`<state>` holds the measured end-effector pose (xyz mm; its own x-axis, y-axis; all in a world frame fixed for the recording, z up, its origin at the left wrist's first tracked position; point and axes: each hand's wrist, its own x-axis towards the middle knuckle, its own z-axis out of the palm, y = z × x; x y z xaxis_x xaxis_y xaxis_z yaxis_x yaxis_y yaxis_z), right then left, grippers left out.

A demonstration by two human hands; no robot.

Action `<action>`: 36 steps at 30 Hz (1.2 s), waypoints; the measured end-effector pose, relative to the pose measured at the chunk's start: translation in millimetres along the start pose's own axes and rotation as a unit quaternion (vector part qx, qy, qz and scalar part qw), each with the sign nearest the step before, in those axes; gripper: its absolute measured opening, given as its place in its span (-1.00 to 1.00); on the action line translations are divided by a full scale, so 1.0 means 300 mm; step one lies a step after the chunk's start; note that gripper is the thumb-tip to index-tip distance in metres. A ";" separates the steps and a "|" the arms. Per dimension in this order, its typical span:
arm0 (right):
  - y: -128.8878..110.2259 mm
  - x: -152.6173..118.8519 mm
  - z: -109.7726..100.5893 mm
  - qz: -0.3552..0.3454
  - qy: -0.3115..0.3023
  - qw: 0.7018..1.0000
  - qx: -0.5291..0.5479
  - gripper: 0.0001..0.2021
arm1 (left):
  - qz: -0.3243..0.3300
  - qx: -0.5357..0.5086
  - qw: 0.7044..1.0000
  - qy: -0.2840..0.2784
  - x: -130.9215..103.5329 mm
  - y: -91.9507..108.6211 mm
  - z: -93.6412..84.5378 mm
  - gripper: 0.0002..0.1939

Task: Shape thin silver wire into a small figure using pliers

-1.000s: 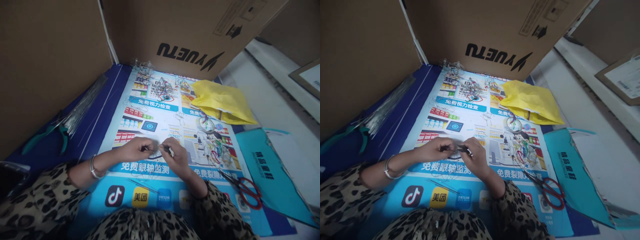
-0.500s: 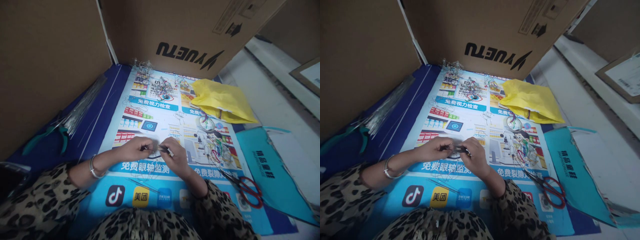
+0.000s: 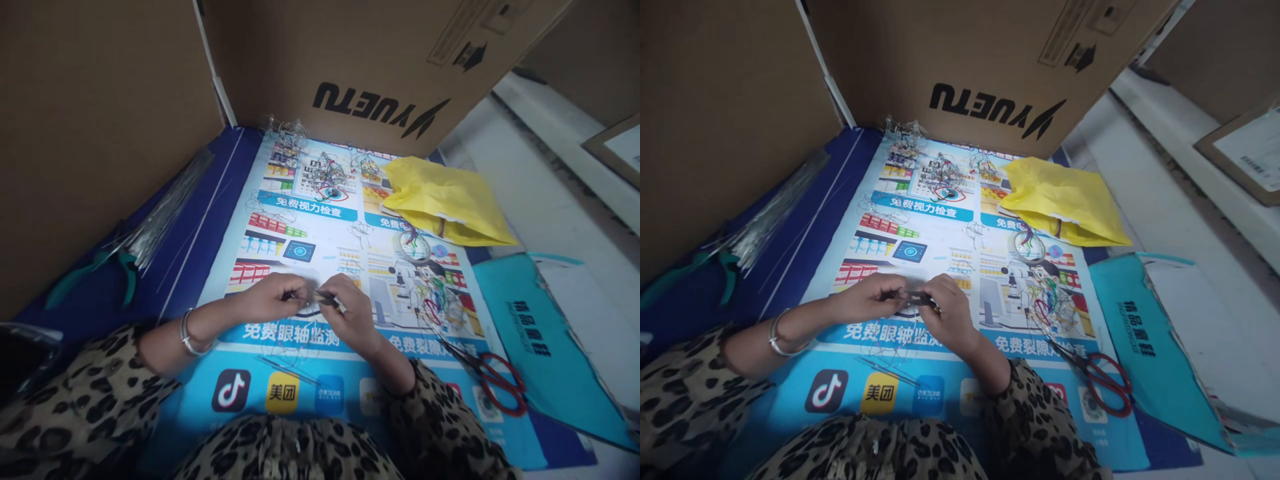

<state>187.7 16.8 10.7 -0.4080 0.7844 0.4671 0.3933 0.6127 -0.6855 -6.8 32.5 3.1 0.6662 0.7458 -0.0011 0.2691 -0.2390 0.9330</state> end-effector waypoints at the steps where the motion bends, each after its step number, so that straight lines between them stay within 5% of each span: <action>1: -0.002 0.000 -0.002 0.004 -0.003 1.000 0.001 -0.87 | 0.000 0.000 1.000 0.000 0.000 -0.002 0.000 -0.91; 8: -0.019 0.003 -0.023 0.080 -0.003 0.997 0.001 -0.95 | -0.019 0.006 1.000 -0.009 -0.002 0.005 -0.002 -0.93; 31: -0.023 0.004 -0.024 0.143 0.015 0.989 0.022 -0.94 | 0.018 -0.027 0.999 -0.002 0.005 0.022 -0.006 -0.88; 36: -0.008 -0.014 -0.047 0.200 0.108 0.965 0.128 -0.88 | -0.003 -0.037 0.999 0.000 0.002 0.021 -0.007 -0.87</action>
<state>200.0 13.6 18.1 -0.0742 0.9722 0.2221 0.2558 0.2338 -0.9380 -6.2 32.8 9.6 0.6640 0.7477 -0.0069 0.2215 -0.1878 0.9569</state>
